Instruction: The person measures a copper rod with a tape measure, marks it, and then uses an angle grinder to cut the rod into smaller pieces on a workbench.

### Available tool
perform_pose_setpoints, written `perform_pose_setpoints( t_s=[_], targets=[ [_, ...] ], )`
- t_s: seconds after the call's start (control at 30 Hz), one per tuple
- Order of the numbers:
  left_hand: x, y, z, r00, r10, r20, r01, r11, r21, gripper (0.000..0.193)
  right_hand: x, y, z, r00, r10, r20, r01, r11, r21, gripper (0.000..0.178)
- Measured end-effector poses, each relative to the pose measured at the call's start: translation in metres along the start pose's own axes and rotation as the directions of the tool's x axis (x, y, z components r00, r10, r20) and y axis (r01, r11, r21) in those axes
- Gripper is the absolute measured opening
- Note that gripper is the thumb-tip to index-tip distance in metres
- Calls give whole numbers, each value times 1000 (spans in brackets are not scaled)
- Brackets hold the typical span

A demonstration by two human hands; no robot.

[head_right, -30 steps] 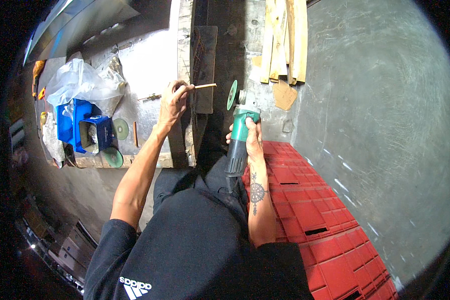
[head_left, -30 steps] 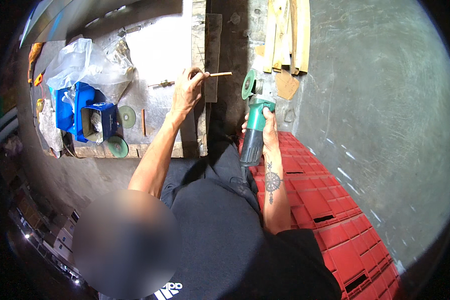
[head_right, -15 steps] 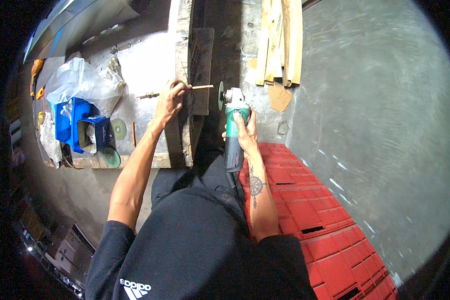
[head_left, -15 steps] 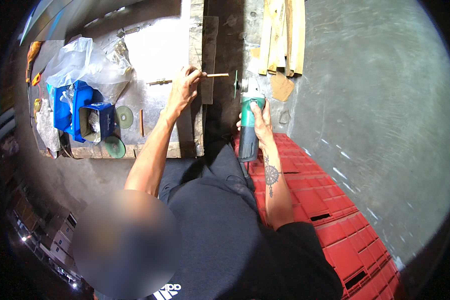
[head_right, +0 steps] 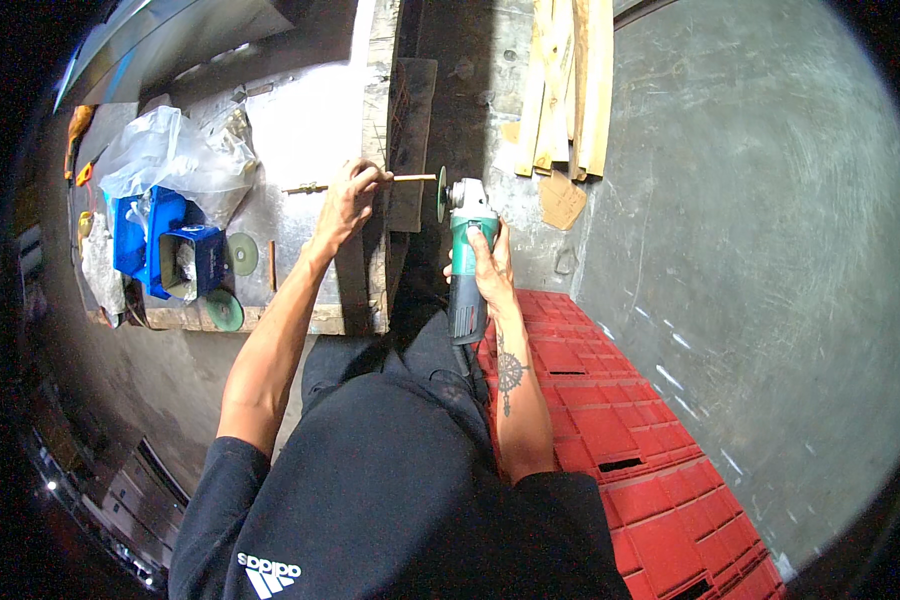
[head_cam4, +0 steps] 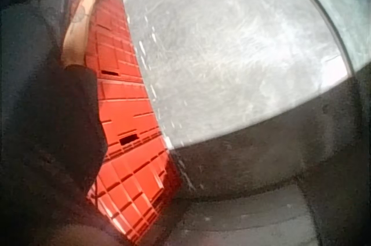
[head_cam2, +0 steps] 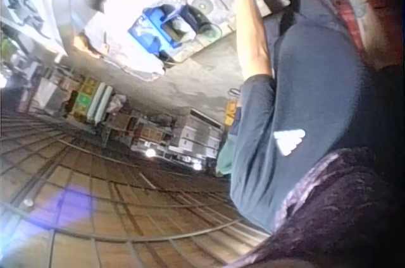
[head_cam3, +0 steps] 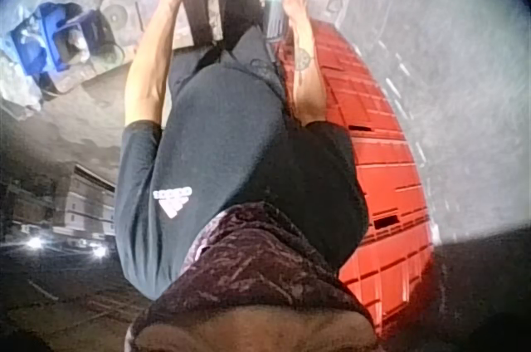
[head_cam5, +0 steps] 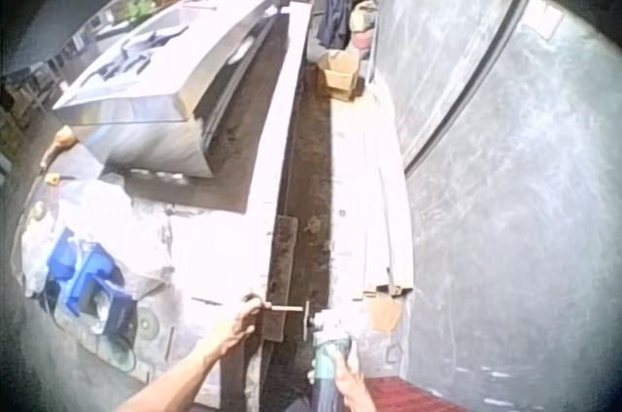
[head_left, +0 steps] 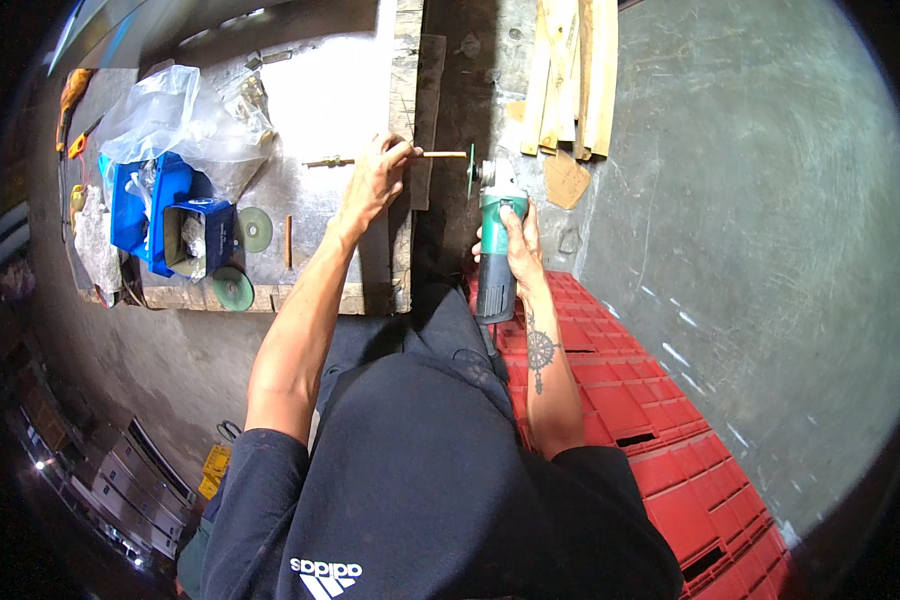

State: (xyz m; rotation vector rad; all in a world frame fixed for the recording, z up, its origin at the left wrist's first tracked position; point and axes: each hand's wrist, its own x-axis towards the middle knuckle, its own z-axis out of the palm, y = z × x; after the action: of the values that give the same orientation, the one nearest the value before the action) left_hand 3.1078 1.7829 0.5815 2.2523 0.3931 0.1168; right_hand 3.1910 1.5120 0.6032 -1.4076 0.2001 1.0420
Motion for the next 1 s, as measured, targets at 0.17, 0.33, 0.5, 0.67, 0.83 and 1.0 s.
perform_pose_setpoints(
  t_s=[0.17,0.33,0.5,0.67,0.83,1.0],
  targets=[
    [0,-9,4,999,36,-32,-37,999,-1,51,1,0,4,1000,16,5,-16,1000,4,48],
    [0,-8,5,999,37,-38,-36,999,40,50,2,7,4,1000,15,13,-16,999,34,45],
    [0,-9,4,999,44,-24,-43,999,33,53,1,9,4,1000,31,3,-31,998,47,43],
    [0,-7,3,999,31,-15,-31,999,27,56,0,12,4,999,45,0,-45,997,56,42],
    [0,-7,4,999,30,-23,-29,999,24,56,0,12,4,999,45,-1,-45,998,54,42],
    [0,-9,5,1000,23,-16,-23,999,26,54,0,11,6,999,43,1,-43,998,52,43]
  ],
)
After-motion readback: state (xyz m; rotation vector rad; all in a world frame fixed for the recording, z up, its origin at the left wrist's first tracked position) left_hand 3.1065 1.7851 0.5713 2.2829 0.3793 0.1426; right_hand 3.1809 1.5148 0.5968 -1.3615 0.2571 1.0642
